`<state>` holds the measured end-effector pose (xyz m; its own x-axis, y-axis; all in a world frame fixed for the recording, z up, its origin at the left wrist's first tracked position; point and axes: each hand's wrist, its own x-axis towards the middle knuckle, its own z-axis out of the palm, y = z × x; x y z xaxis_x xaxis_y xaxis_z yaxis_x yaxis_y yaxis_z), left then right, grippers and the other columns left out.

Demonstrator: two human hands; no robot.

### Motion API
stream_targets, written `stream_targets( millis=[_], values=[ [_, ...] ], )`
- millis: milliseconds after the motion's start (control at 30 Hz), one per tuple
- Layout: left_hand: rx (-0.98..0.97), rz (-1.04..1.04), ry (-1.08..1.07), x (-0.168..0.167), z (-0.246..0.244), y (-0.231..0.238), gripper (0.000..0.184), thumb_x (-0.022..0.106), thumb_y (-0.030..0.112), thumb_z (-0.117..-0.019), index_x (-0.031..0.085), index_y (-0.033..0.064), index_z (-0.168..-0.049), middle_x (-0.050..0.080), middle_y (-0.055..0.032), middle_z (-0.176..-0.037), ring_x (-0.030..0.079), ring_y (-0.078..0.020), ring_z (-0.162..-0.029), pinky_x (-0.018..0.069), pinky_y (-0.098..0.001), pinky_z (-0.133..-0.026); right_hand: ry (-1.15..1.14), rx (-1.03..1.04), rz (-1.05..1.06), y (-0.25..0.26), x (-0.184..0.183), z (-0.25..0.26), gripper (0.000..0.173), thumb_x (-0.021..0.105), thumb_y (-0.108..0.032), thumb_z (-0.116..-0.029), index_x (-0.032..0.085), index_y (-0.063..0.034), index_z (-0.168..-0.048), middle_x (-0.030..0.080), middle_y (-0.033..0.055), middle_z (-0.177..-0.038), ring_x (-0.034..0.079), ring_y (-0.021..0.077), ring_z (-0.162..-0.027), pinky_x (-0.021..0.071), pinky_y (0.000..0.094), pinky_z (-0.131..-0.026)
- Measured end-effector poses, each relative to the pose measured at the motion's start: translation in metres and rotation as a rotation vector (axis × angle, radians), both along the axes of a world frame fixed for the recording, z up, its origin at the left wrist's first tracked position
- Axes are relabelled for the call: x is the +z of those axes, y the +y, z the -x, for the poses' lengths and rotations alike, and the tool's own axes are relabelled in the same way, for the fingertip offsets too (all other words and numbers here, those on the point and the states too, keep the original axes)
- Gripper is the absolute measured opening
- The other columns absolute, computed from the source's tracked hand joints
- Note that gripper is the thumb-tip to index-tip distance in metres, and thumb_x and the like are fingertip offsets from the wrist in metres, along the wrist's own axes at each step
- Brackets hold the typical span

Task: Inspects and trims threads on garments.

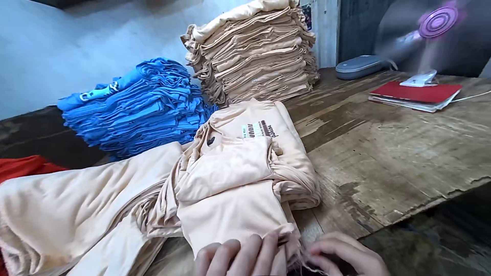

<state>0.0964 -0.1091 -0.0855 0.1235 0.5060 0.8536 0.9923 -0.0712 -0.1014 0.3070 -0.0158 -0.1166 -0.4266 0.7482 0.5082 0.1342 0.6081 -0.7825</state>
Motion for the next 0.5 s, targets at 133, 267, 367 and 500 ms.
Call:
stream_targets(
  millis=[133,267,367,500],
  values=[
    [0.019,0.021,-0.17,-0.007,0.002,-0.004,0.021,0.07,0.031,-0.0965,0.075,0.0217,-0.114,0.068,-0.0018,-0.096,0.057,-0.017,-0.088,0.04,-0.0359,-0.084,-0.541,-0.323,-0.112,-0.001,0.019,-0.013,0.031,0.062,-0.004,-0.0914,0.078,-0.0128,-0.116,0.063,0.0236,-0.137,0.054,0.0514,-0.129,0.0336,0.0745,-0.104],
    [0.03,0.007,-0.21,-0.007,-0.003,-0.003,0.024,0.074,0.033,-0.0943,0.076,0.0209,-0.114,0.068,-0.0025,-0.096,0.057,-0.0172,-0.089,0.0394,-0.0365,-0.083,-0.291,-0.322,-0.139,-0.004,0.023,0.009,0.033,0.066,-0.042,-0.0976,0.079,-0.0163,-0.114,0.067,0.0127,-0.134,0.06,0.0364,-0.124,0.043,0.0627,-0.102],
    [0.025,0.053,-0.234,0.0,-0.007,0.002,0.021,0.076,0.033,-0.0923,0.079,0.0192,-0.108,0.071,-0.0025,-0.093,0.06,-0.0179,-0.084,0.0426,-0.0365,-0.076,-0.148,-0.208,-0.07,-0.008,0.01,0.036,0.033,0.077,-0.047,-0.0886,0.082,-0.0175,-0.103,0.071,0.0047,-0.125,0.063,0.0254,-0.119,0.0455,0.0561,-0.102],
    [0.006,0.086,-0.196,0.006,-0.012,0.009,0.014,0.074,0.03,-0.0937,0.08,0.0207,-0.103,0.07,-0.0009,-0.089,0.058,-0.017,-0.082,0.0398,-0.0373,-0.076,0.014,-0.252,-0.112,-0.011,-0.003,0.045,0.006,0.078,-0.022,-0.0887,0.083,-0.0205,-0.091,0.075,-0.0027,-0.109,0.067,0.0148,-0.107,0.0485,0.0458,-0.098]
  ],
)
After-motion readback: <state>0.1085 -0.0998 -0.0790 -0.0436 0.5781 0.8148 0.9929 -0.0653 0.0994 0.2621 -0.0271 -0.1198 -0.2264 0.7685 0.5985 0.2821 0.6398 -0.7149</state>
